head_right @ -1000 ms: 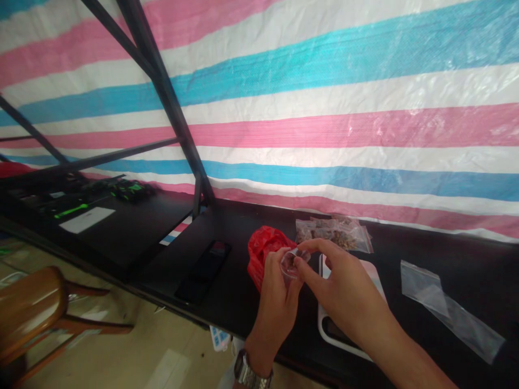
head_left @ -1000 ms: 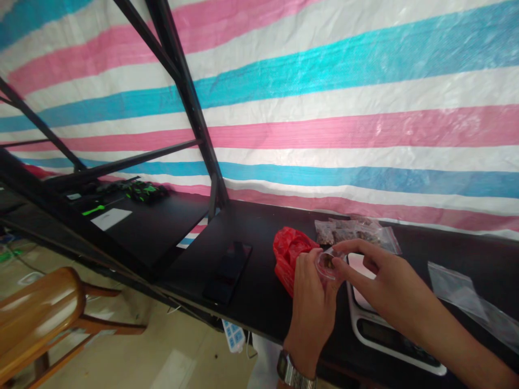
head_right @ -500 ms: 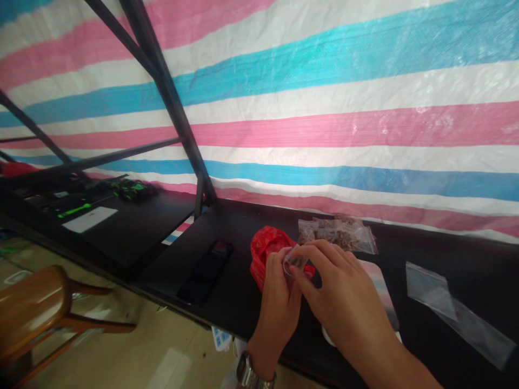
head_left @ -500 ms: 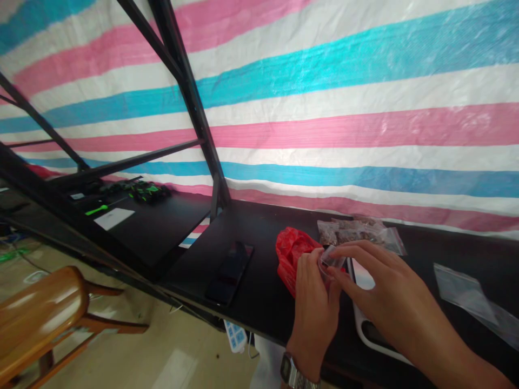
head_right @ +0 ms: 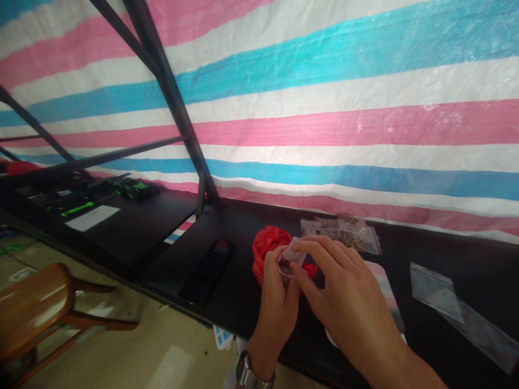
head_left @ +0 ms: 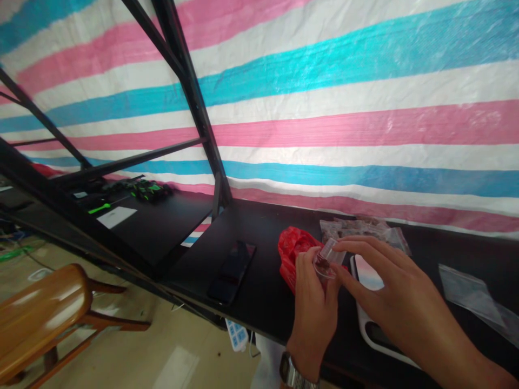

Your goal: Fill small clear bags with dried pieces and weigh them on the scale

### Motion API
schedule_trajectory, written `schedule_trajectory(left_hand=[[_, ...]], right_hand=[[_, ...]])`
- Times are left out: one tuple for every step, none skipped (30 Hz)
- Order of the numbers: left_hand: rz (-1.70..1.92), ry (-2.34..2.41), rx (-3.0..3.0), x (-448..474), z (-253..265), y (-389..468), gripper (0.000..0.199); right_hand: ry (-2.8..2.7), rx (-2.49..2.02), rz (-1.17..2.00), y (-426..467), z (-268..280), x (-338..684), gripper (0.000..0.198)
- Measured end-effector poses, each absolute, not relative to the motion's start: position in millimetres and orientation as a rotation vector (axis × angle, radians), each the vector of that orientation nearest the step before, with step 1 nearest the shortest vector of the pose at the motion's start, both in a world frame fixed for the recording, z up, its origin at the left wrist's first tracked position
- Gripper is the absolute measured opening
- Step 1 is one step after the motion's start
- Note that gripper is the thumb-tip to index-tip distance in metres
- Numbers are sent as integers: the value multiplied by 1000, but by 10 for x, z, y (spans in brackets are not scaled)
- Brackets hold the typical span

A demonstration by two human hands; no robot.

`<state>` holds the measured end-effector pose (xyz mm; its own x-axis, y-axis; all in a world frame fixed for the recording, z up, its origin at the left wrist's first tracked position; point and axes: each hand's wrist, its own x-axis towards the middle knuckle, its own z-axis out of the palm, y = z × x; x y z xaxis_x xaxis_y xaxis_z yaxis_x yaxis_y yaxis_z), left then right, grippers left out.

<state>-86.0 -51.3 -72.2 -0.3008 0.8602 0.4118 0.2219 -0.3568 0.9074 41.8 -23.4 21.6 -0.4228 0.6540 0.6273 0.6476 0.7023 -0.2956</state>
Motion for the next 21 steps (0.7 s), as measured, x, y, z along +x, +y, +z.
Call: schedule_trajectory(left_hand=[[1700, 1374, 1430, -870, -717, -519, 42], [1697, 1377, 1415, -880, -713, -525, 42], [1696, 1387, 1401, -891, -709, -532, 42], [1697, 1398, 1391, -902, -706, -538, 43], [1702, 1408, 1383, -913, -705, -544, 43], [1710, 1414, 1378, -923, -706, -550, 43], [1718, 1413, 1374, -933, -710, -555, 42], [1724, 1405, 1373, -942, -715, -560, 42], [1731, 1395, 1371, -951, -721, -565, 41], [1737, 1387, 1369, -958, -727, -571, 41], [1746, 1379, 1361, -966, -732, -576, 41], [1769, 1370, 1342, -975, -735, -581, 41], [1811, 1357, 1306, -985, -734, -584, 42], [1866, 1339, 1255, -998, -732, -585, 42], [1923, 1312, 1190, -1014, -728, -584, 42], [1971, 1274, 1120, -1032, -724, -580, 43], [2003, 1231, 1051, -1052, -721, -573, 44], [2018, 1183, 994, -1072, -720, -562, 45], [2021, 1133, 955, -1092, -723, -550, 47], [2018, 1085, 936, -1109, -727, -536, 48], [2018, 1041, 933, -1124, -734, -522, 49]], right_hand=[[-2159, -985, 26, -233, 224, 413, 20], [-2160, -981, 40, -233, 231, 406, 20], [-2156, -975, 52, -234, 237, 399, 20], [-2147, -971, 60, -236, 243, 392, 20], [-2134, -967, 69, -240, 250, 385, 21], [-2120, -960, 80, -243, 260, 379, 21], [-2103, -955, 96, -247, 273, 375, 21], [-2084, -956, 118, -248, 289, 372, 20], [-2061, -962, 145, -246, 304, 369, 20], [-2037, -975, 175, -237, 317, 366, 19], [-2005, -997, 204, -222, 323, 361, 19], [-1975, -1030, 234, -199, 318, 351, 20], [-1950, -1068, 268, -169, 299, 335, 20], [-1939, -1105, 309, -135, 265, 311, 19], [-1941, -1143, 361, -98, 217, 278, 19], [-1962, -1179, 423, -59, 158, 239, 17], [-2000, -1214, 494, -22, 91, 194, 16], [-2048, -1254, 563, 13, 22, 149, 14], [-2110, -1295, 626, 46, -44, 107, 12], [-2175, -1332, 675, 77, -103, 72, 12], [-2231, -1357, 699, 105, -151, 49, 14]])
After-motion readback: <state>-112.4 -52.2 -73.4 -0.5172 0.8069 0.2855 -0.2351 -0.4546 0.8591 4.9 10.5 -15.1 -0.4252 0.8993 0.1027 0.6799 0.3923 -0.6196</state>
